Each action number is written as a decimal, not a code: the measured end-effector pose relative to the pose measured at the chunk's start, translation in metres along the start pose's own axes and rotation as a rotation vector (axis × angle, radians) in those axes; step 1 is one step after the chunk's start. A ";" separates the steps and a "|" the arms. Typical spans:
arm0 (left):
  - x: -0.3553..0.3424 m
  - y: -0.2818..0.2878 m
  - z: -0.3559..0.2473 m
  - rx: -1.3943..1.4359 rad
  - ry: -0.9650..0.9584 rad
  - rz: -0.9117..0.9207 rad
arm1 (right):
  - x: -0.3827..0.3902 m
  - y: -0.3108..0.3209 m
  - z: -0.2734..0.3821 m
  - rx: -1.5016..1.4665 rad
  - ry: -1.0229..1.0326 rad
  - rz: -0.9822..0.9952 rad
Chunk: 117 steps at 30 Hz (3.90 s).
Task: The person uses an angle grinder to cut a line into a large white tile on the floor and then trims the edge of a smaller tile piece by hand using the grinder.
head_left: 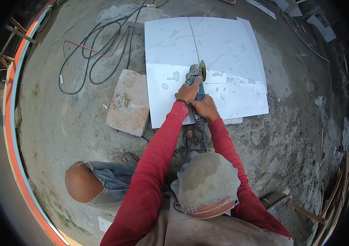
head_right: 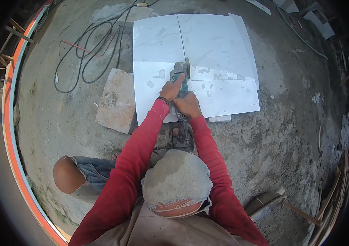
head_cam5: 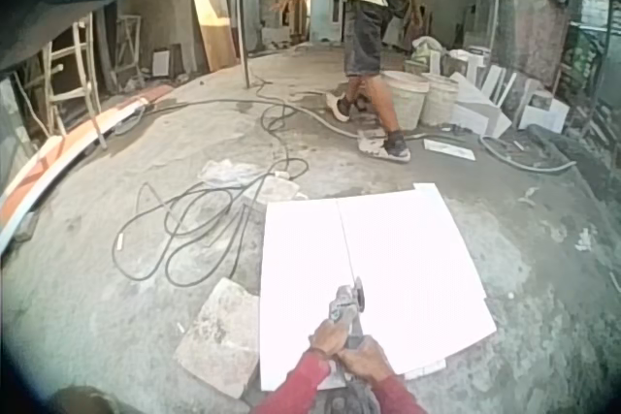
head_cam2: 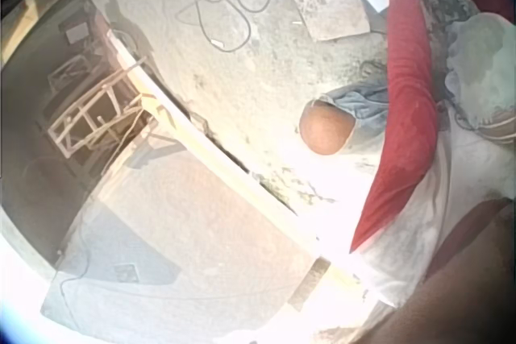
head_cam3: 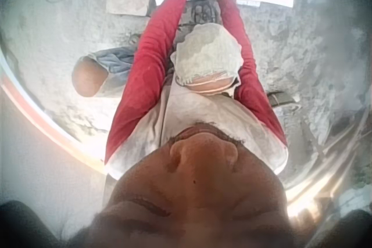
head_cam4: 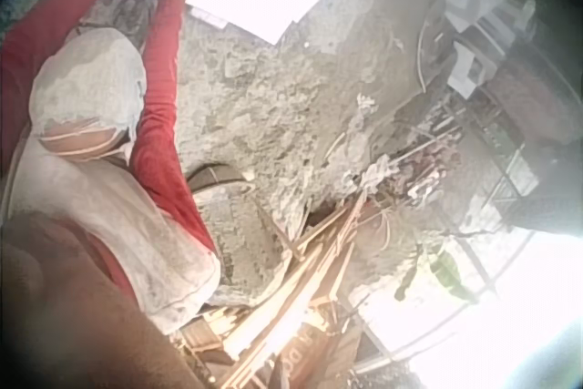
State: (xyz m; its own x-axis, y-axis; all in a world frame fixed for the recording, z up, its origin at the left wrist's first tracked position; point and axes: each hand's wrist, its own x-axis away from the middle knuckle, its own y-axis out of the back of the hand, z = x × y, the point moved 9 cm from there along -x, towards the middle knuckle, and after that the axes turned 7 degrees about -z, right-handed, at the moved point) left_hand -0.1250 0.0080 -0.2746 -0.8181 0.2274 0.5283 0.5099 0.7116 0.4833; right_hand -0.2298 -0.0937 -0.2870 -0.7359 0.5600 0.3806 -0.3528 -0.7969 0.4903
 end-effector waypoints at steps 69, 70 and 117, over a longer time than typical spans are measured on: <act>0.082 0.079 -0.141 0.572 -0.435 0.146 | 0.031 0.097 0.170 -0.607 0.138 -0.032; 0.096 0.083 -0.146 0.604 -0.505 0.268 | 0.024 0.110 0.189 -0.695 0.136 -0.086; -0.170 0.460 -0.503 -1.241 -1.424 0.235 | 0.231 0.133 0.355 -1.286 -0.809 -1.386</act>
State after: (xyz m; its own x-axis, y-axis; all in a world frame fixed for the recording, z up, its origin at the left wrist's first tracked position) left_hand 0.3824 -0.0380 0.2093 0.0352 0.9966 0.0751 -0.0253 -0.0743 0.9969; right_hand -0.2416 0.0101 0.1445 0.5627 0.4661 0.6827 -0.7143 0.6899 0.1177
